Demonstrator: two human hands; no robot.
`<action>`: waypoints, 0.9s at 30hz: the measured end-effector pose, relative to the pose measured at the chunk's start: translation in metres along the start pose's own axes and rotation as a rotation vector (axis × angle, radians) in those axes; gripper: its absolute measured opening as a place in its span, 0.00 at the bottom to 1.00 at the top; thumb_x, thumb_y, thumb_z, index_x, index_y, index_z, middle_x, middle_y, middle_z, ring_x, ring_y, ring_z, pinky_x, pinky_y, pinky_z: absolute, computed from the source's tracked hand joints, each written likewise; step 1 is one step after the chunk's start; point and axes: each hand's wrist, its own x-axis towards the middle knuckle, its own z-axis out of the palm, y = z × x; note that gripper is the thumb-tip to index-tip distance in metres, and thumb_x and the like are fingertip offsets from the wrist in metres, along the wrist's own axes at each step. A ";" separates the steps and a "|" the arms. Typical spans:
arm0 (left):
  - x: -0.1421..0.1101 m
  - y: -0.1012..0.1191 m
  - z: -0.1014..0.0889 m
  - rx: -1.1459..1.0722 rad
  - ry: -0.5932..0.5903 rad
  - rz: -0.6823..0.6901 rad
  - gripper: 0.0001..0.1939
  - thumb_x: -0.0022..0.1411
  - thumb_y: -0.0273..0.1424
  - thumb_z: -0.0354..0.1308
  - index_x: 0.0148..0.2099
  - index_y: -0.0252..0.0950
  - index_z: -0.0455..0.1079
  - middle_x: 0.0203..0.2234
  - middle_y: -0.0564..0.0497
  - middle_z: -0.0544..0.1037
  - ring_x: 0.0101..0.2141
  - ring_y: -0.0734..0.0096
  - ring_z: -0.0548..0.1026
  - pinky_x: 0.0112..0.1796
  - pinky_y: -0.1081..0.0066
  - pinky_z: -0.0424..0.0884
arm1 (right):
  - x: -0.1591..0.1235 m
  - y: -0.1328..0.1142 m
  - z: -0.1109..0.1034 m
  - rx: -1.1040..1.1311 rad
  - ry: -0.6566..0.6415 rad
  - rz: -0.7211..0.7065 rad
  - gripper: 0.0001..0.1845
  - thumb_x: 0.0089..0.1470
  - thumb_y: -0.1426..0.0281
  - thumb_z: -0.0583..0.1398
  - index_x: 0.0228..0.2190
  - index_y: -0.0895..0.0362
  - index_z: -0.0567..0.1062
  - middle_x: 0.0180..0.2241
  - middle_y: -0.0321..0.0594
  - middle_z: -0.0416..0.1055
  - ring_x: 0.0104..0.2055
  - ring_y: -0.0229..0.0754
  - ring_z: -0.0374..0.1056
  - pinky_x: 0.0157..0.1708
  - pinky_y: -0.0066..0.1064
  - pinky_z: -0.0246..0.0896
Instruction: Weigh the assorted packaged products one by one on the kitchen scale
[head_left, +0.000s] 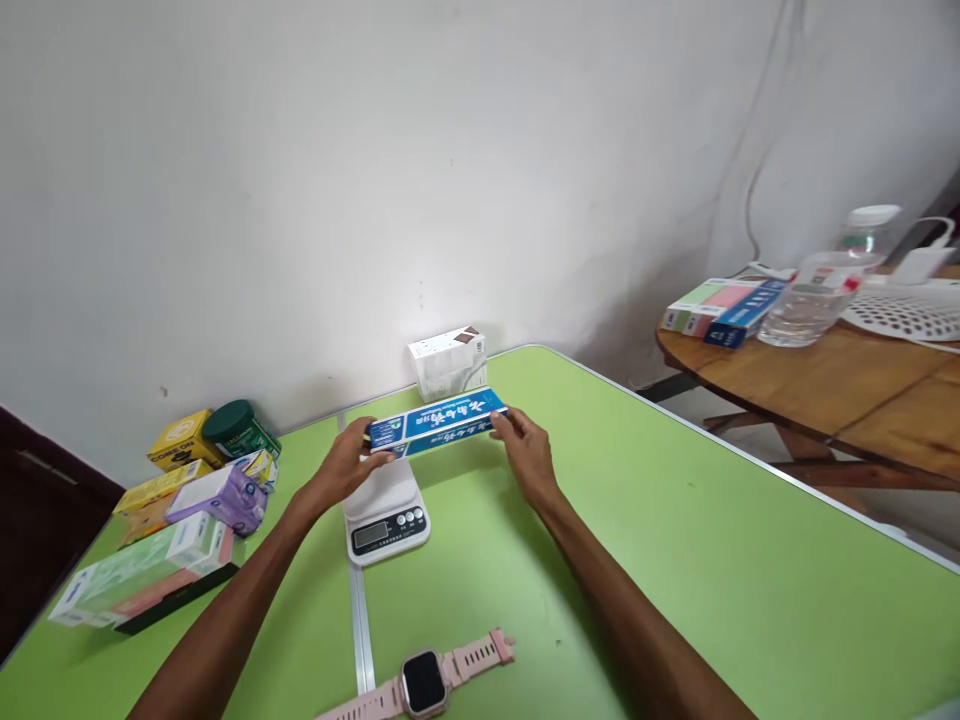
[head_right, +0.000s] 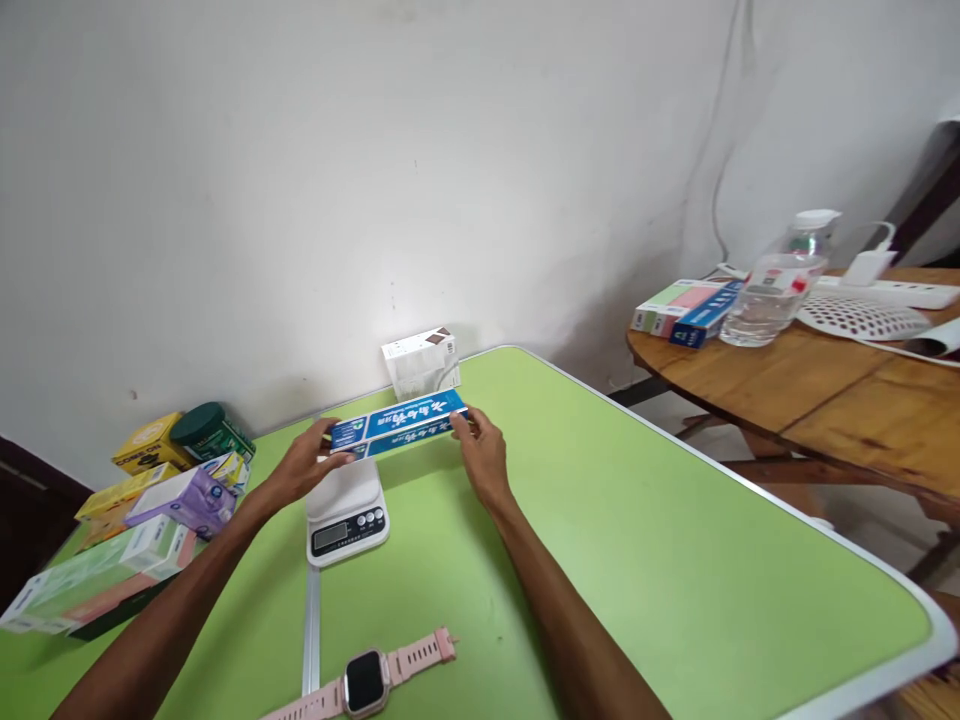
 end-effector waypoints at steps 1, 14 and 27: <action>0.017 0.005 0.010 0.032 -0.036 0.027 0.29 0.62 0.46 0.63 0.59 0.35 0.67 0.52 0.39 0.78 0.46 0.54 0.80 0.47 0.57 0.78 | 0.013 0.006 -0.008 -0.031 0.039 -0.009 0.33 0.55 0.45 0.61 0.48 0.60 0.80 0.42 0.49 0.83 0.40 0.52 0.78 0.45 0.44 0.73; 0.138 -0.016 0.093 0.224 -0.077 -0.007 0.20 0.60 0.37 0.65 0.51 0.35 0.69 0.44 0.44 0.79 0.43 0.56 0.77 0.46 0.59 0.74 | 0.105 0.082 -0.035 -0.576 0.134 -0.180 0.31 0.56 0.61 0.59 0.58 0.62 0.75 0.58 0.57 0.76 0.61 0.60 0.67 0.65 0.57 0.56; 0.157 -0.024 0.098 0.193 -0.095 -0.004 0.34 0.59 0.43 0.66 0.63 0.34 0.67 0.55 0.39 0.79 0.52 0.48 0.77 0.54 0.53 0.73 | 0.120 0.093 -0.033 -0.644 0.036 -0.123 0.43 0.56 0.61 0.60 0.69 0.65 0.61 0.65 0.60 0.67 0.66 0.63 0.64 0.67 0.55 0.58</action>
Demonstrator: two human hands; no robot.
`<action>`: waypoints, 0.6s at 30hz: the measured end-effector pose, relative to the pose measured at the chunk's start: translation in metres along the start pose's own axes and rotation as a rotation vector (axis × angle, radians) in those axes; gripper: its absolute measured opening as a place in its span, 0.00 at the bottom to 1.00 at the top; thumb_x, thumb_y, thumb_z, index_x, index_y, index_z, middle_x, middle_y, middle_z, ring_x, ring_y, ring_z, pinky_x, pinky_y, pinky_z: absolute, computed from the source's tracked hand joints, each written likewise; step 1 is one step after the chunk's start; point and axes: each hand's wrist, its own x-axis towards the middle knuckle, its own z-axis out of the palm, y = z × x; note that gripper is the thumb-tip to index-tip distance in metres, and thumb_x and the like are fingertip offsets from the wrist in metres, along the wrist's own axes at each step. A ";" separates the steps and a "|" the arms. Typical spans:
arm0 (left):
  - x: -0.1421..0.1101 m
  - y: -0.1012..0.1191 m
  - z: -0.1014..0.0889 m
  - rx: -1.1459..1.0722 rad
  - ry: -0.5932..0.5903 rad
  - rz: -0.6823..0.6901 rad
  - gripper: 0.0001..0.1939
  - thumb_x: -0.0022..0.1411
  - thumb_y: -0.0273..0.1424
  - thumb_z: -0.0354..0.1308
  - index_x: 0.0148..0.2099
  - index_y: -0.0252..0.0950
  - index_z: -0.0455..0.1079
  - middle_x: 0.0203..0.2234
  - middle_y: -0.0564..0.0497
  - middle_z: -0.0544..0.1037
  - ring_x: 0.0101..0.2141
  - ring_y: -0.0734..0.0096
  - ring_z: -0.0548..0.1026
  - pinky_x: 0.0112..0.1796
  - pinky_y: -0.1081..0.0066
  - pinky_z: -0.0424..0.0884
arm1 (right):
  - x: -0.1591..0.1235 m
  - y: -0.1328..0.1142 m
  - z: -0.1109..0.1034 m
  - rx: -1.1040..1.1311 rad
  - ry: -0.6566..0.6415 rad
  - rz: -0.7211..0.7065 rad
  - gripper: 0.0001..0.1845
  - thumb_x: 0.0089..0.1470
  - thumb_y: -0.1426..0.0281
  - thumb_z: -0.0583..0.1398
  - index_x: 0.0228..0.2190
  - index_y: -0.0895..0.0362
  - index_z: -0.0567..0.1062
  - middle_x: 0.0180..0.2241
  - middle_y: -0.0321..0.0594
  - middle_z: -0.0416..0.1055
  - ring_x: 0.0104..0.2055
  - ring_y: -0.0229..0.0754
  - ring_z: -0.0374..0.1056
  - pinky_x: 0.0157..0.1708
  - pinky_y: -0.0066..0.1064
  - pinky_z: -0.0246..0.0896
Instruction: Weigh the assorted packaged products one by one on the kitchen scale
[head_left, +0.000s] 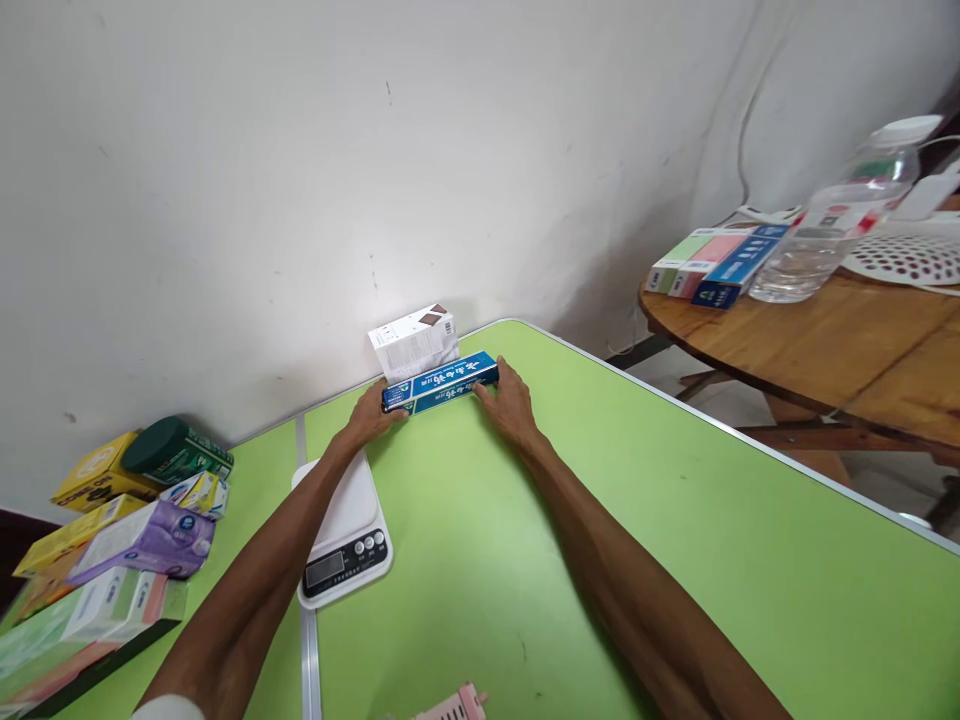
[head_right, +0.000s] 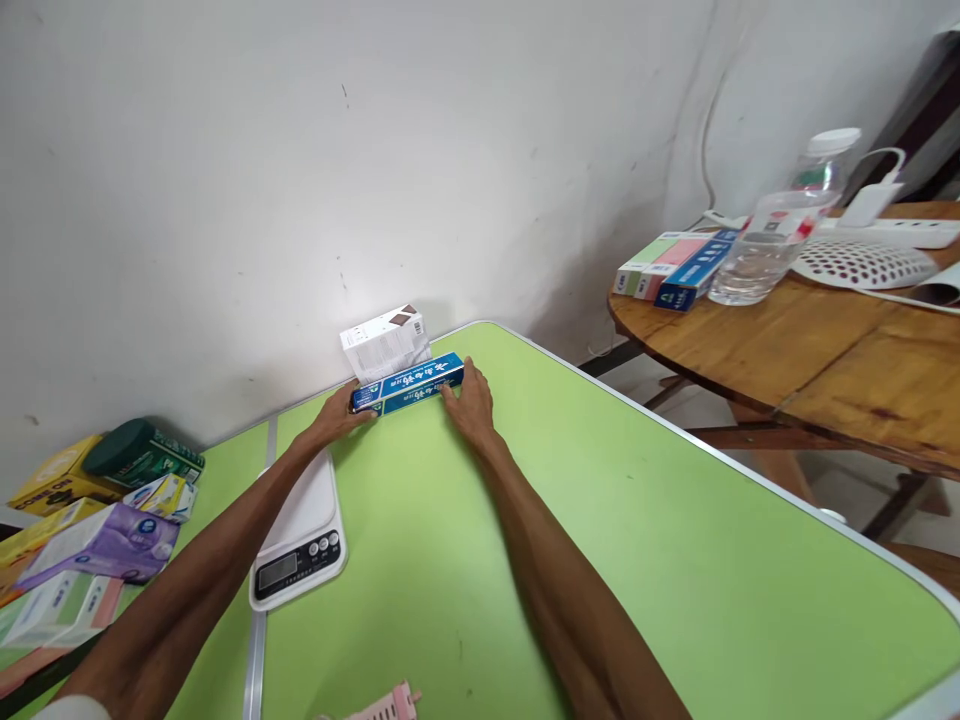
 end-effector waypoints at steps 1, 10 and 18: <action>0.001 0.001 0.000 0.012 -0.006 0.010 0.35 0.59 0.42 0.66 0.65 0.35 0.66 0.56 0.39 0.78 0.53 0.48 0.77 0.55 0.53 0.72 | -0.001 0.001 0.000 0.005 0.011 0.000 0.44 0.56 0.60 0.60 0.69 0.65 0.60 0.66 0.59 0.67 0.67 0.63 0.63 0.67 0.55 0.58; 0.008 0.009 0.010 0.050 -0.008 -0.057 0.36 0.61 0.40 0.65 0.68 0.32 0.63 0.57 0.34 0.75 0.54 0.46 0.76 0.53 0.55 0.72 | 0.000 -0.003 0.001 -0.022 -0.034 0.003 0.48 0.57 0.60 0.58 0.71 0.68 0.51 0.70 0.65 0.58 0.72 0.64 0.55 0.69 0.58 0.53; -0.042 0.014 -0.010 -0.104 0.051 -0.044 0.41 0.63 0.40 0.65 0.73 0.34 0.55 0.65 0.32 0.66 0.57 0.49 0.74 0.55 0.56 0.72 | -0.020 -0.008 -0.007 0.128 0.134 0.094 0.44 0.54 0.58 0.59 0.66 0.66 0.60 0.65 0.67 0.62 0.65 0.66 0.64 0.64 0.60 0.59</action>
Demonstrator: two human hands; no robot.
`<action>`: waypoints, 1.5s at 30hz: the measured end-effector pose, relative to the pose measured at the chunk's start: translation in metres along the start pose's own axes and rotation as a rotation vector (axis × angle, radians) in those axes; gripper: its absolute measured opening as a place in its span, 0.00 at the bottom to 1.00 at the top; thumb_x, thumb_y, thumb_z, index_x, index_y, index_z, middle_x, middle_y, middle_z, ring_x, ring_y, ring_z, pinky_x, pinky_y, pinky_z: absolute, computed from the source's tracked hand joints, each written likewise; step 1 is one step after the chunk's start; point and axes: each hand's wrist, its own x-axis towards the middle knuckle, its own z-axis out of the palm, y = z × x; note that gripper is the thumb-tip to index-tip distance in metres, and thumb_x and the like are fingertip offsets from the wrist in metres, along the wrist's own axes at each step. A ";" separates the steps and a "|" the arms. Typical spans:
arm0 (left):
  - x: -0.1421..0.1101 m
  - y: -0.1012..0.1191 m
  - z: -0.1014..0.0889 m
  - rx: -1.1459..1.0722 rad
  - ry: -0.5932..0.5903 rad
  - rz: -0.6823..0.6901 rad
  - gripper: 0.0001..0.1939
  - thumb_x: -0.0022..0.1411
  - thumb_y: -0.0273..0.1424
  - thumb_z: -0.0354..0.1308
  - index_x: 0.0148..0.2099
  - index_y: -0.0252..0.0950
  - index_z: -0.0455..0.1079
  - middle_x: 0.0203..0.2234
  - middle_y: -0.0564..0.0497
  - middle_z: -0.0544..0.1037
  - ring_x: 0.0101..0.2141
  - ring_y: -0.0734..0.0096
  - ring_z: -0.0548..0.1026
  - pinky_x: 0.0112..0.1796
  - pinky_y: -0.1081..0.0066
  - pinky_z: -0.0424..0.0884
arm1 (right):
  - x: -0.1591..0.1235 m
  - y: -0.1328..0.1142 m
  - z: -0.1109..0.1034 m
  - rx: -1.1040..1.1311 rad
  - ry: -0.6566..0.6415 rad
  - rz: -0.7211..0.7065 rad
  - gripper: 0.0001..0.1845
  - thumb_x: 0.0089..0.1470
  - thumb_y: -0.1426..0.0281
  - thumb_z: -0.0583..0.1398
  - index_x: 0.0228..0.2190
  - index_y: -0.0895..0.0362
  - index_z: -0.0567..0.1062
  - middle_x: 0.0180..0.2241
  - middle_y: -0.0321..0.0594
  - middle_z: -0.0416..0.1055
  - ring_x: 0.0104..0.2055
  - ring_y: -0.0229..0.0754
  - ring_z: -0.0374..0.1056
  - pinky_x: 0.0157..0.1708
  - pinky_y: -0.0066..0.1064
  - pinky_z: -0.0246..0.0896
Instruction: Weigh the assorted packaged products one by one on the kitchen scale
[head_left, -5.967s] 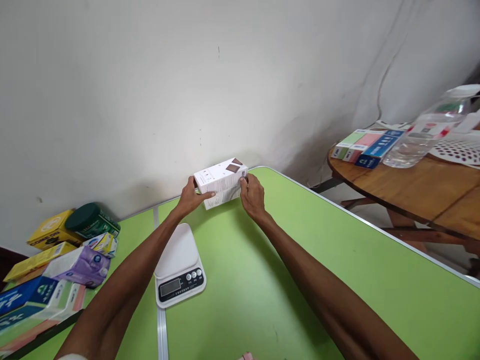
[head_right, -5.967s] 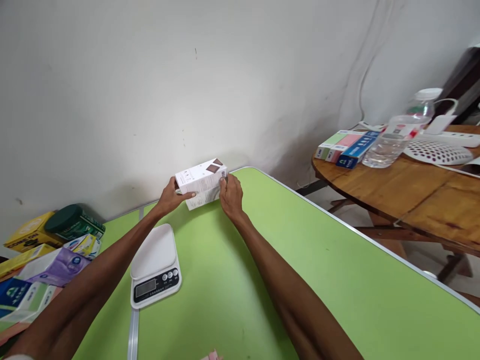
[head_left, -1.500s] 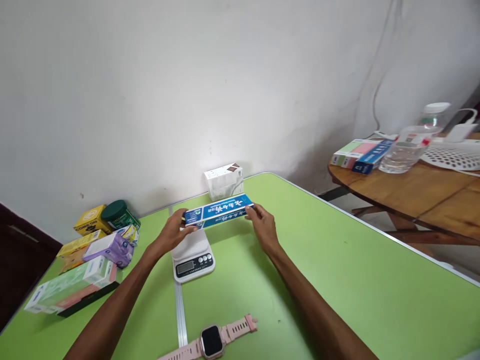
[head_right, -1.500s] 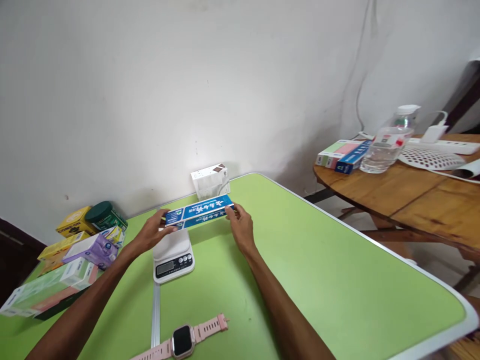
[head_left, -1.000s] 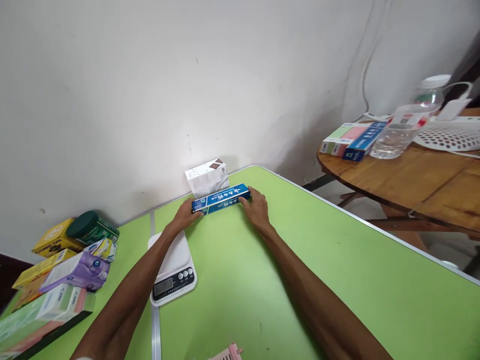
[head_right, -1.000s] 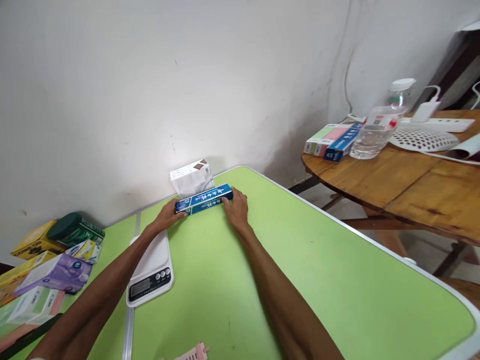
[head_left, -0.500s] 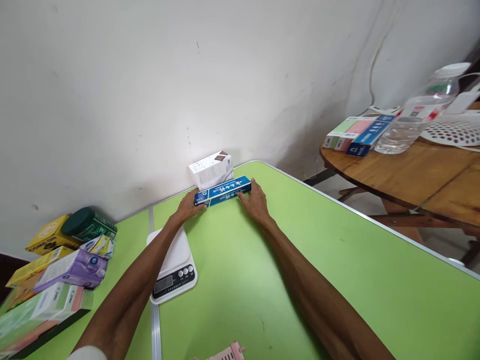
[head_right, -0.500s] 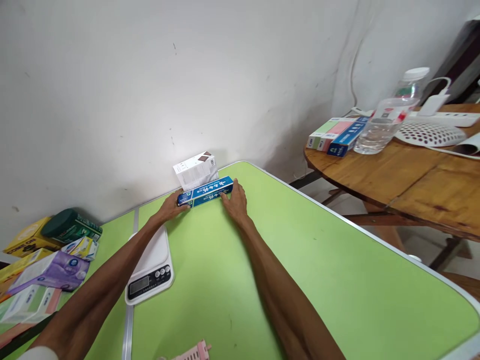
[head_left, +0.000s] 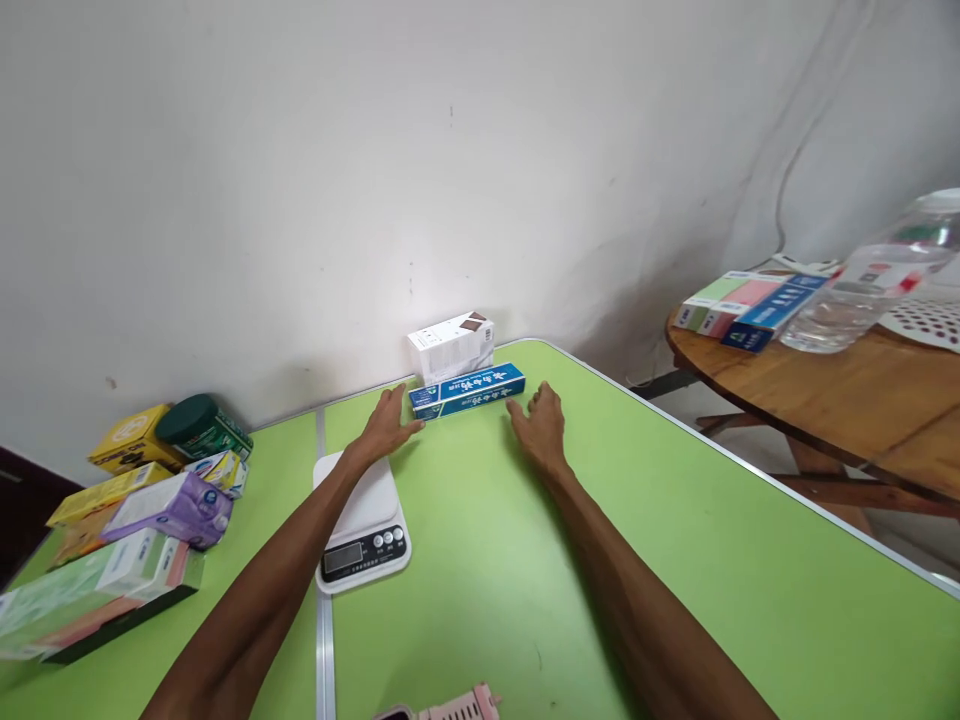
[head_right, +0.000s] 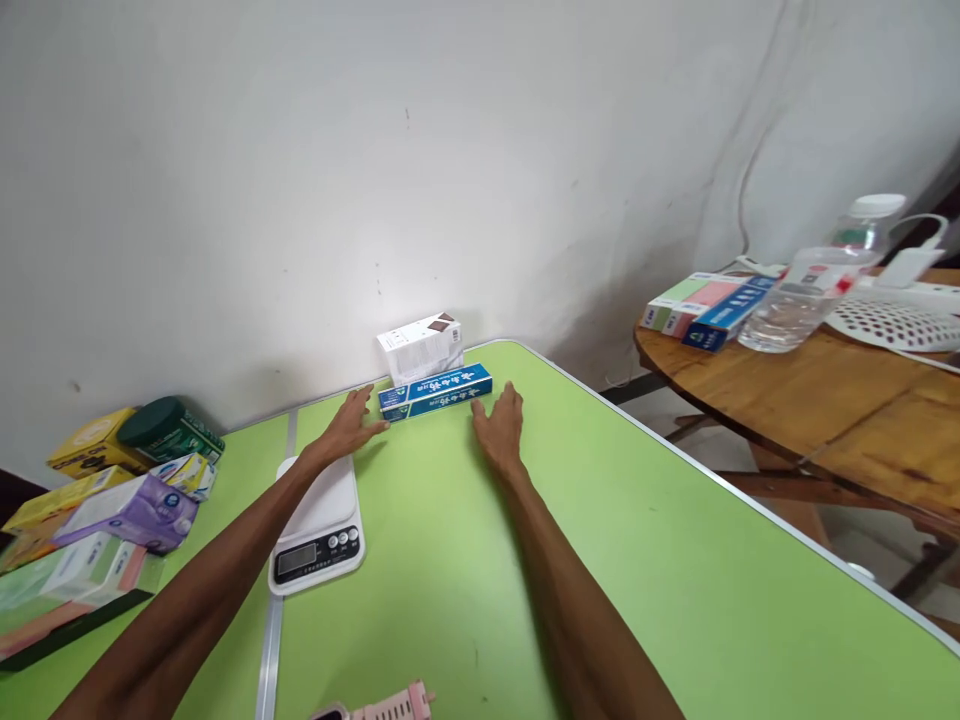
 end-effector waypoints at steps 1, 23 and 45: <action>-0.017 0.000 -0.005 -0.033 0.056 0.022 0.40 0.64 0.40 0.64 0.73 0.35 0.55 0.65 0.33 0.66 0.56 0.51 0.74 0.55 0.55 0.72 | -0.006 -0.001 -0.004 0.031 -0.002 0.021 0.43 0.53 0.57 0.60 0.65 0.65 0.62 0.63 0.65 0.65 0.61 0.64 0.67 0.62 0.58 0.63; -0.376 -0.192 -0.138 -0.037 1.451 -0.660 0.38 0.73 0.54 0.46 0.73 0.33 0.54 0.69 0.32 0.62 0.71 0.48 0.57 0.71 0.47 0.50 | -0.306 -0.239 0.118 0.436 -1.054 -0.355 0.33 0.61 0.49 0.63 0.63 0.46 0.70 0.65 0.46 0.70 0.63 0.62 0.71 0.61 0.61 0.69; -0.344 -0.098 -0.074 -0.151 1.018 -0.234 0.38 0.74 0.53 0.48 0.77 0.41 0.49 0.73 0.39 0.59 0.73 0.49 0.55 0.71 0.49 0.52 | -0.285 -0.233 0.076 0.240 -0.617 -0.480 0.40 0.66 0.50 0.58 0.72 0.51 0.58 0.70 0.50 0.63 0.72 0.59 0.58 0.69 0.58 0.56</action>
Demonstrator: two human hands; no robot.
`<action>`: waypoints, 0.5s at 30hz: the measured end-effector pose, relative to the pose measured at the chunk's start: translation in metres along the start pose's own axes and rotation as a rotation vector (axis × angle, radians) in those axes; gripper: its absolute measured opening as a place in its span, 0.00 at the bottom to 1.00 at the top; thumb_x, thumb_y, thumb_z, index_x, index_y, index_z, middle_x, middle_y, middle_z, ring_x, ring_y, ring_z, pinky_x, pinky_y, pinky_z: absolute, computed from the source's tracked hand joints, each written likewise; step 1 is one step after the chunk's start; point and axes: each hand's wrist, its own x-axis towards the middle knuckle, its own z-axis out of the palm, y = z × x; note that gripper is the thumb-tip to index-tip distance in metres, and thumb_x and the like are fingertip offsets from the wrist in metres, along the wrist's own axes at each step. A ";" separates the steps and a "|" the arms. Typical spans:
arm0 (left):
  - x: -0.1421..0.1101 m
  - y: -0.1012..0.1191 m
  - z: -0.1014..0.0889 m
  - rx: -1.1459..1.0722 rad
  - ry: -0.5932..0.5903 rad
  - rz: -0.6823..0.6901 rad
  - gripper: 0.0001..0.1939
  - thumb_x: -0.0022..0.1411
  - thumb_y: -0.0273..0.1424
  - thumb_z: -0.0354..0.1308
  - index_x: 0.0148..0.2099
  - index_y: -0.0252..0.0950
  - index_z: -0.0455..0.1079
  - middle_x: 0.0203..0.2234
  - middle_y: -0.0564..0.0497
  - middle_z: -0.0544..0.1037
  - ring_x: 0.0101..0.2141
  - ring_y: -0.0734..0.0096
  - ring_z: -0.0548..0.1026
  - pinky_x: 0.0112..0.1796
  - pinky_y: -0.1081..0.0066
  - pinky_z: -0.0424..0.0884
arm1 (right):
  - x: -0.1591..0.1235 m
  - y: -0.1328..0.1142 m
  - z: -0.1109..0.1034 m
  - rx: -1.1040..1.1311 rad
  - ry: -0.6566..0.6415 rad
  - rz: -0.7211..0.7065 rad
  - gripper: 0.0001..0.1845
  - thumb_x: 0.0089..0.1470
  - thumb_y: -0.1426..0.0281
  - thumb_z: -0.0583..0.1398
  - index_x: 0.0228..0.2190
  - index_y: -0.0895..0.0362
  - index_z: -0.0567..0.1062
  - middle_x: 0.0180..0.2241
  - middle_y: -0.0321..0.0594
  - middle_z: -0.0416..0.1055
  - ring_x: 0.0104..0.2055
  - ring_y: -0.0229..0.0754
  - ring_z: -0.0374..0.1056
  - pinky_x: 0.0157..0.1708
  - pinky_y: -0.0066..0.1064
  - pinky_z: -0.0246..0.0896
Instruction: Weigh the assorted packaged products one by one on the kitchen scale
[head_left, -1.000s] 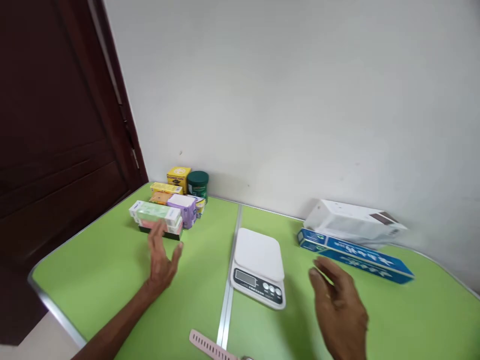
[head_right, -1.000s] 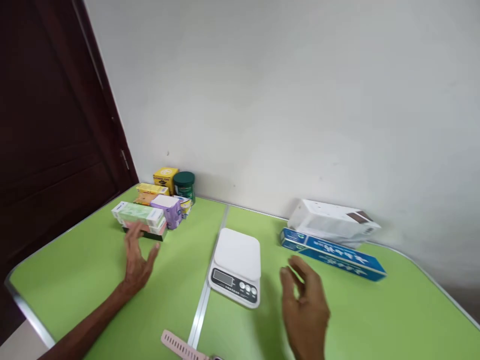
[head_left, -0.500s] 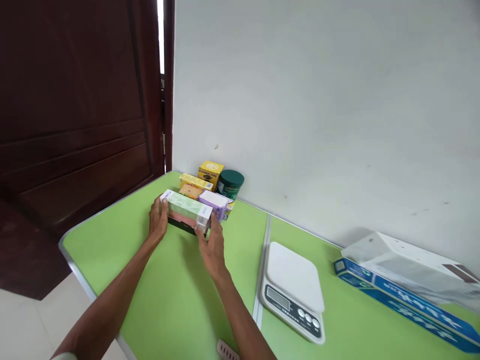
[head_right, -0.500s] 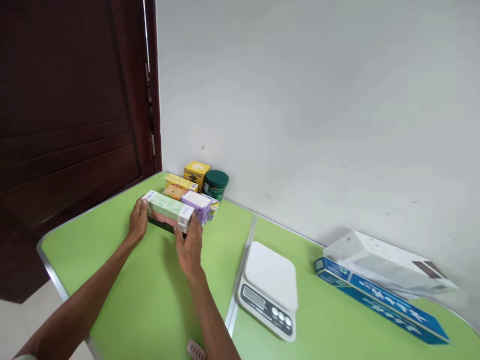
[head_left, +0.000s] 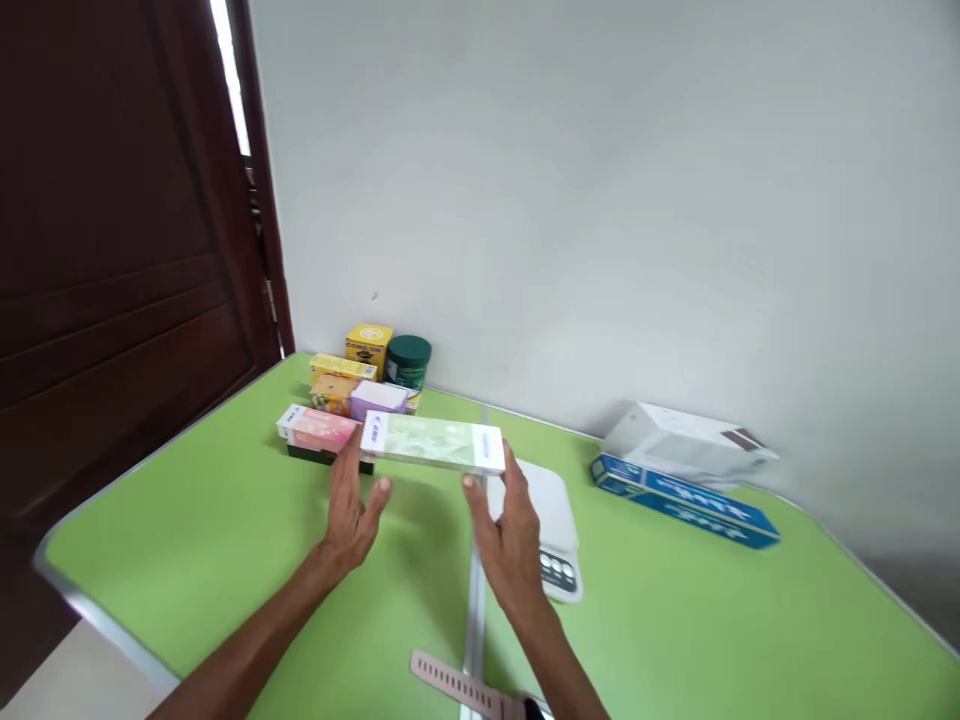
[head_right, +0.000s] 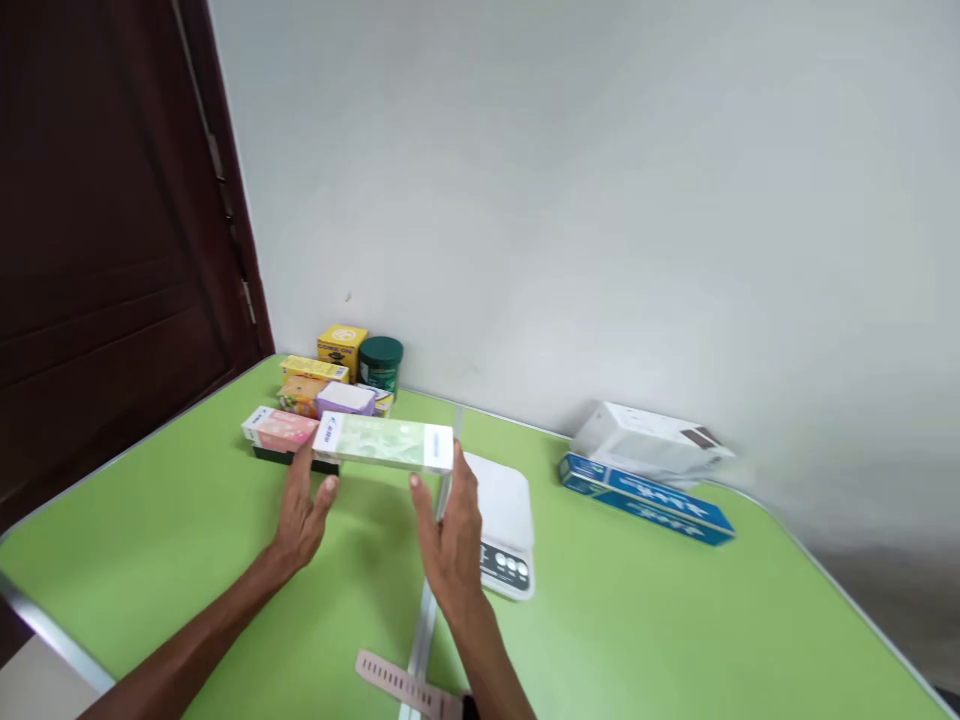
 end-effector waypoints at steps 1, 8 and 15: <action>-0.007 0.006 0.012 -0.026 -0.092 0.010 0.39 0.74 0.53 0.47 0.78 0.41 0.47 0.74 0.40 0.58 0.74 0.49 0.54 0.71 0.49 0.51 | -0.004 0.009 -0.021 -0.025 0.011 0.041 0.40 0.66 0.49 0.57 0.72 0.51 0.59 0.70 0.49 0.63 0.72 0.60 0.59 0.68 0.58 0.56; -0.040 0.033 0.095 -0.125 -0.489 -0.015 0.42 0.74 0.53 0.46 0.79 0.40 0.40 0.76 0.38 0.52 0.75 0.49 0.51 0.71 0.45 0.47 | -0.036 0.072 -0.106 -0.024 0.082 0.355 0.43 0.64 0.43 0.54 0.70 0.55 0.63 0.70 0.53 0.62 0.72 0.62 0.58 0.69 0.57 0.52; -0.036 0.032 0.111 -0.194 -0.529 -0.185 0.40 0.73 0.55 0.45 0.78 0.40 0.46 0.74 0.37 0.58 0.73 0.50 0.56 0.71 0.46 0.51 | -0.037 0.107 -0.107 0.151 0.136 0.479 0.43 0.64 0.41 0.51 0.67 0.56 0.68 0.70 0.52 0.63 0.73 0.59 0.57 0.72 0.53 0.49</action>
